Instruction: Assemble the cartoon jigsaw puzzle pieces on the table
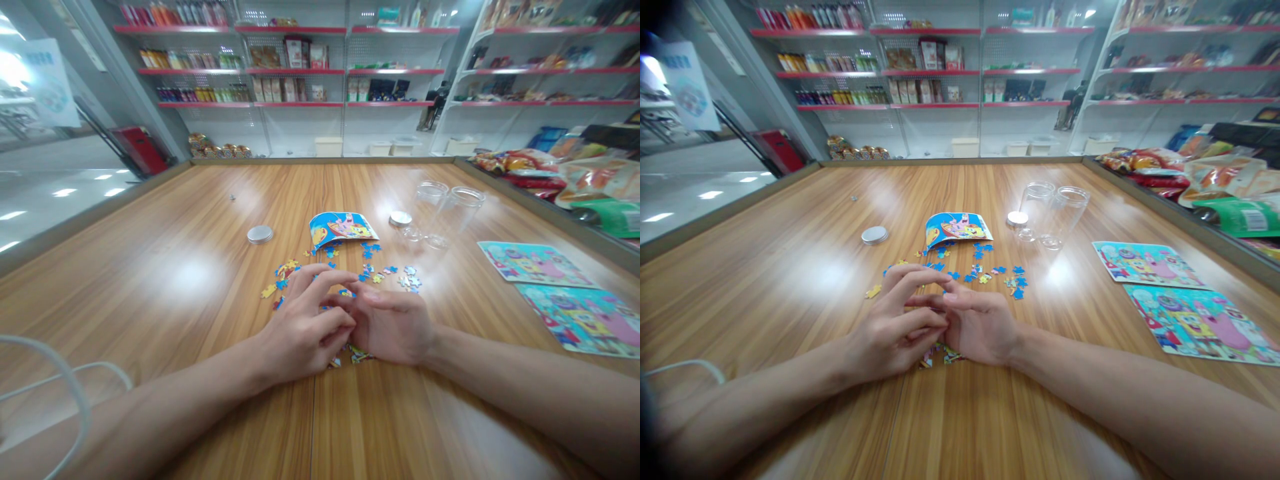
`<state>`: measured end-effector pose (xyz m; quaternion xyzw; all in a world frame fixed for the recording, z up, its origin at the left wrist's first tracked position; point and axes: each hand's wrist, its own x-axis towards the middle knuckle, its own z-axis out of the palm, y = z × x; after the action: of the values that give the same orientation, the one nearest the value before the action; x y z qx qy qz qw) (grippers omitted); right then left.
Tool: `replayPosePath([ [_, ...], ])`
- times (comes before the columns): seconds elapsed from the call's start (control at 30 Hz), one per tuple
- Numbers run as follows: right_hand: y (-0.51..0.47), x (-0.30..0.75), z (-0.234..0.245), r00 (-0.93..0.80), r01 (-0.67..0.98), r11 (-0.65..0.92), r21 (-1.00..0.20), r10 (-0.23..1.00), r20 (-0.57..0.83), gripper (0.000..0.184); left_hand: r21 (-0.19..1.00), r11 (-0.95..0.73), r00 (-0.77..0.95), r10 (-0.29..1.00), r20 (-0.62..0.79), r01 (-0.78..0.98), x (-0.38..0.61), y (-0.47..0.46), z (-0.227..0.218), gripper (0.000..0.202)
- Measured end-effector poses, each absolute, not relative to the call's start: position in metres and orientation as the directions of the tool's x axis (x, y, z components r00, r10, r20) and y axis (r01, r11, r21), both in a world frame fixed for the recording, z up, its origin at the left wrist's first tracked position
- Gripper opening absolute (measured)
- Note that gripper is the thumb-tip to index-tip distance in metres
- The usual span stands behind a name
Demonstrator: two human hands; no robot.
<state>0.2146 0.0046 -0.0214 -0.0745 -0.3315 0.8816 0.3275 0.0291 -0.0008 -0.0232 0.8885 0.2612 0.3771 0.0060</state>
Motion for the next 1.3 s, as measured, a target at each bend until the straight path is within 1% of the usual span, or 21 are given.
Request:
replayPosePath([
  [0.17, 0.0040, 0.2150, -0.0208, -0.776, -0.525, -0.575, -0.628, 0.626, 0.076, 0.029, 0.218, -0.870, 0.585, 0.464, 0.665, 0.441, 0.0289, -0.0022, -0.0229, 0.010],
  [0.4, 0.0027, 0.2145, -0.0179, -0.786, -0.508, -0.578, -0.639, 0.614, 0.069, 0.037, 0.214, -0.881, 0.593, 0.446, 0.671, 0.421, 0.0290, -0.0015, -0.0213, 0.010],
  [0.57, 0.0041, 0.2155, -0.0211, -0.791, -0.511, -0.584, -0.631, 0.607, 0.078, 0.032, 0.209, -0.882, 0.593, 0.444, 0.672, 0.422, 0.0292, -0.0016, -0.0196, 0.011],
  [0.63, 0.0045, 0.2161, -0.0230, -0.789, -0.512, -0.591, -0.623, 0.610, 0.070, 0.036, 0.206, -0.881, 0.595, 0.444, 0.670, 0.426, 0.0293, -0.0018, -0.0195, 0.010],
  [0.73, 0.0046, 0.2164, -0.0241, -0.783, -0.516, -0.602, -0.609, 0.619, 0.052, 0.049, 0.203, -0.877, 0.597, 0.450, 0.664, 0.436, 0.0295, -0.0018, -0.0200, 0.009],
  [0.8, 0.0045, 0.2160, -0.0235, -0.783, -0.521, -0.602, -0.605, 0.619, 0.058, 0.053, 0.199, -0.875, 0.595, 0.451, 0.665, 0.441, 0.0298, -0.0019, -0.0200, 0.009],
  [0.97, 0.0040, 0.2148, -0.0207, -0.786, -0.521, -0.581, -0.626, 0.611, 0.088, 0.054, 0.188, -0.876, 0.609, 0.449, 0.654, 0.443, 0.0291, -0.0033, -0.0181, 0.007],
  [1.07, 0.0040, 0.2153, -0.0200, -0.788, -0.519, -0.571, -0.636, 0.608, 0.097, 0.056, 0.207, -0.859, 0.594, 0.480, 0.646, 0.469, 0.0279, -0.0026, -0.0175, 0.006],
  [1.2, 0.0035, 0.2158, -0.0192, -0.791, -0.499, -0.560, -0.661, 0.607, 0.083, 0.061, 0.227, -0.813, 0.538, 0.536, 0.651, 0.536, 0.0291, 0.0002, -0.0179, 0.013],
  [1.3, 0.0025, 0.2145, -0.0172, -0.788, -0.492, -0.525, -0.694, 0.608, 0.098, 0.066, 0.225, -0.792, 0.520, 0.556, 0.648, 0.567, 0.0312, 0.0014, -0.0183, 0.018],
])
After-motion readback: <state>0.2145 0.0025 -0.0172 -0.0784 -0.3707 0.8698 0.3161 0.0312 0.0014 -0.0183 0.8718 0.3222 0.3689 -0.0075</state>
